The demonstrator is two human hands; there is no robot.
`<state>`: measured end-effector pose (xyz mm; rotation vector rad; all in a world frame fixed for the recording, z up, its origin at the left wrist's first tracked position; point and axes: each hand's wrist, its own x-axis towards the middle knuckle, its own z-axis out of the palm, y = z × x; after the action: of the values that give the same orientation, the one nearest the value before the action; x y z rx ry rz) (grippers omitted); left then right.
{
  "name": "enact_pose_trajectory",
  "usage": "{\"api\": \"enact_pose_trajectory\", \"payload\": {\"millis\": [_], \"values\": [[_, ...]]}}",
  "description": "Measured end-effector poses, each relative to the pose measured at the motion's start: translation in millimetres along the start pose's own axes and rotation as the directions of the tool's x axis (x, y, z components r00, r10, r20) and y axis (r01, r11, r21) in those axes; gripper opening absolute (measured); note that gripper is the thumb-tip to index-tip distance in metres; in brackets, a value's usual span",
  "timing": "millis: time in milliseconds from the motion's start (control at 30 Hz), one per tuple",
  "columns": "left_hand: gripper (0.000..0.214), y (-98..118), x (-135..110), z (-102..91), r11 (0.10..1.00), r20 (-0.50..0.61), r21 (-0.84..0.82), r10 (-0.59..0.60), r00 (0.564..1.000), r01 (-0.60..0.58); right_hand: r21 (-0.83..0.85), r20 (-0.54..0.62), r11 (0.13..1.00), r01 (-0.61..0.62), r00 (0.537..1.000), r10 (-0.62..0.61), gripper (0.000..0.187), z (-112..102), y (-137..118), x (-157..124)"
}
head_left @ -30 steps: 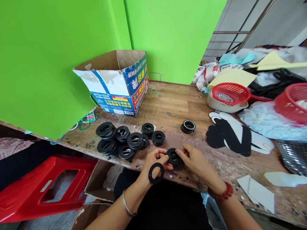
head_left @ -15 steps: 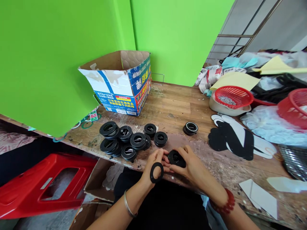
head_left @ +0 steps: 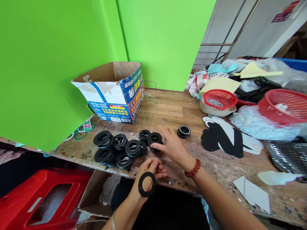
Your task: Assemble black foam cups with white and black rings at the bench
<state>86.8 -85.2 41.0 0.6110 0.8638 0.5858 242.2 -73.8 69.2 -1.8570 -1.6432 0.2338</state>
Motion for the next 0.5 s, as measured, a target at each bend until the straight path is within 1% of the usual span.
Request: {"api": "enact_pose_trajectory", "payload": {"millis": [67, 100, 133, 167, 200, 233, 267, 333, 400, 467, 500], "values": [[0.058, 3, 0, -0.1, 1.0, -0.006, -0.02, 0.005, 1.0, -0.005, -0.126, -0.132, 0.99, -0.065, 0.99, 0.048, 0.046, -9, 26, -4], [0.057, 3, -1, 0.4, 0.999, -0.003, -0.03, 0.012, 1.0, -0.012, -0.226, -0.183, 0.966, -0.126, 0.979, 0.085, 0.037, -15, 40, -6], [0.055, 4, -1, 1.5, 0.999, 0.003, -0.04, 0.019, 1.0, -0.019, -0.325, -0.211, 0.926, -0.192, 0.969, 0.127, 0.029, -22, 54, -7], [0.054, 4, 0, 3.0, 0.999, 0.014, -0.05, 0.023, 1.0, -0.022, -0.4, -0.219, 0.884, -0.24, 0.962, 0.162, 0.023, -27, 67, -8], [0.053, 3, 0, 5.0, 0.998, 0.025, -0.058, 0.023, 0.999, -0.022, -0.45, -0.211, 0.854, -0.262, 0.96, 0.184, 0.019, -32, 77, -9], [0.052, 3, 1, 7.2, 0.998, 0.035, -0.066, 0.019, 0.999, -0.017, -0.472, -0.196, 0.842, -0.261, 0.962, 0.189, 0.015, -35, 83, -11], [0.051, 3, 1, 9.6, 0.997, 0.041, -0.072, 0.011, 0.999, -0.008, -0.467, -0.182, 0.851, -0.24, 0.968, 0.173, 0.011, -38, 86, -14], [0.052, 3, 3, 13.9, 0.997, 0.044, -0.076, -0.008, 0.999, 0.011, -0.4, -0.159, 0.904, -0.15, 0.983, 0.092, 0.007, -39, 80, -27], [0.052, 3, 3, 17.0, 0.998, 0.044, -0.068, -0.011, 0.999, 0.014, -0.298, -0.113, 0.954, -0.037, 0.994, 0.004, 0.004, -37, 65, -47], [0.053, 3, 3, 18.9, 0.999, 0.035, -0.046, -0.001, 0.999, 0.003, -0.209, -0.042, 0.978, 0.031, 0.998, -0.04, 0.004, -33, 46, -73], [0.054, 3, 3, 19.6, 0.999, 0.025, -0.031, 0.01, 1.0, -0.009, -0.172, -0.013, 0.984, 0.038, 0.999, -0.041, 0.004, -31, 36, -85]]}}
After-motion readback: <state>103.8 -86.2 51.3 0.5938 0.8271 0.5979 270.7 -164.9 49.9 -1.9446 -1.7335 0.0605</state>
